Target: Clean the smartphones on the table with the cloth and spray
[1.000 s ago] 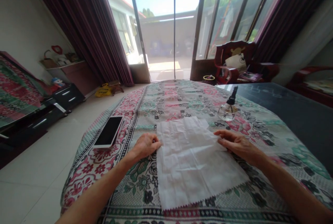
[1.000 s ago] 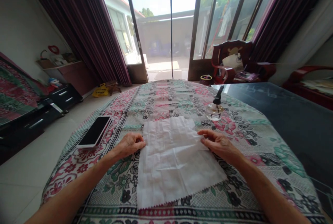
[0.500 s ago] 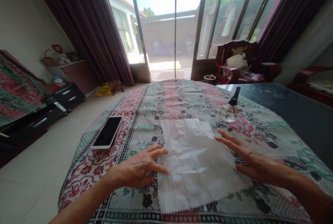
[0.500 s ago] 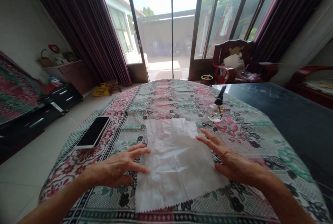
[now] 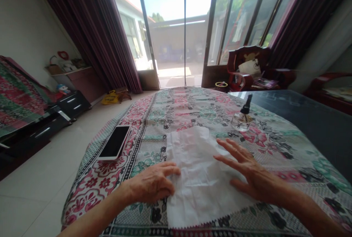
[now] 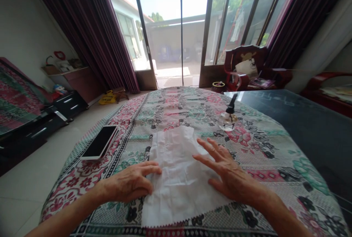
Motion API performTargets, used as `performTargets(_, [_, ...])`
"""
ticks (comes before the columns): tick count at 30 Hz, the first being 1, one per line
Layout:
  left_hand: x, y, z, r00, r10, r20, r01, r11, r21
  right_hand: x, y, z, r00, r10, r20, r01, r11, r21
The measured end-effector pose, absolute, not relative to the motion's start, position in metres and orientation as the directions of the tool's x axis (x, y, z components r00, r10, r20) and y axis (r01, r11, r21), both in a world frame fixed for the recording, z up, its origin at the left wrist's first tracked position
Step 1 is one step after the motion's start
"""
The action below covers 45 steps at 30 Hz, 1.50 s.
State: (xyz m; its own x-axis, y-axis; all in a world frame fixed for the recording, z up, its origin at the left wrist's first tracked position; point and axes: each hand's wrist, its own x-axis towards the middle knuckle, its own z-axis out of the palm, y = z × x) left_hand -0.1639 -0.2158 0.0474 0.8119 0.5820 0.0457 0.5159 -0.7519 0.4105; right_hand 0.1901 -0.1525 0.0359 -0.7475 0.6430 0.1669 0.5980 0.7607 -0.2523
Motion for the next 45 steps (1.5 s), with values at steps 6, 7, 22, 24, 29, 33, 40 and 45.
performTargets(6, [-0.177,-0.214,0.059,0.777,0.626,0.072,0.486,-0.668,0.564,0.183,-0.152,0.038,-0.793,0.608,0.034,0.564,0.754,-0.335])
performTargets(7, [-0.182,-0.214,0.062,0.771,0.633,0.072,0.479,-0.65,0.59,0.183,-0.15,0.038,-0.787,0.615,0.046,0.559,0.743,-0.37])
performTargets(22, [-0.184,-0.201,0.06,0.741,0.671,-0.014,0.498,-0.536,0.682,0.132,-0.068,0.018,-0.351,0.908,0.229,0.864,0.408,-0.296])
performTargets(24, [-0.187,-0.2,0.058,0.718,0.696,-0.017,0.482,-0.479,0.734,0.137,-0.069,0.017,-0.337,0.898,0.282,0.872,0.411,-0.266])
performTargets(29, [-0.192,-0.193,0.045,0.595,0.795,-0.123,0.307,-0.083,0.948,0.173,-0.06,0.018,-0.107,0.901,0.421,0.952,0.215,-0.217])
performTargets(33, [-0.188,-0.189,0.038,0.499,0.852,-0.159,0.221,0.052,0.974,0.188,-0.056,0.024,-0.146,0.919,0.367,0.903,0.275,-0.329])
performTargets(40, [-0.178,-0.179,0.067,0.684,0.72,-0.121,0.469,-0.306,0.828,0.176,-0.099,0.058,-0.632,0.773,0.053,0.58,0.517,-0.63])
performTargets(45, [-0.172,-0.155,0.077,0.736,0.656,-0.167,0.322,-0.122,0.939,0.172,-0.115,0.058,-0.732,0.677,0.081,0.532,0.641,-0.553])
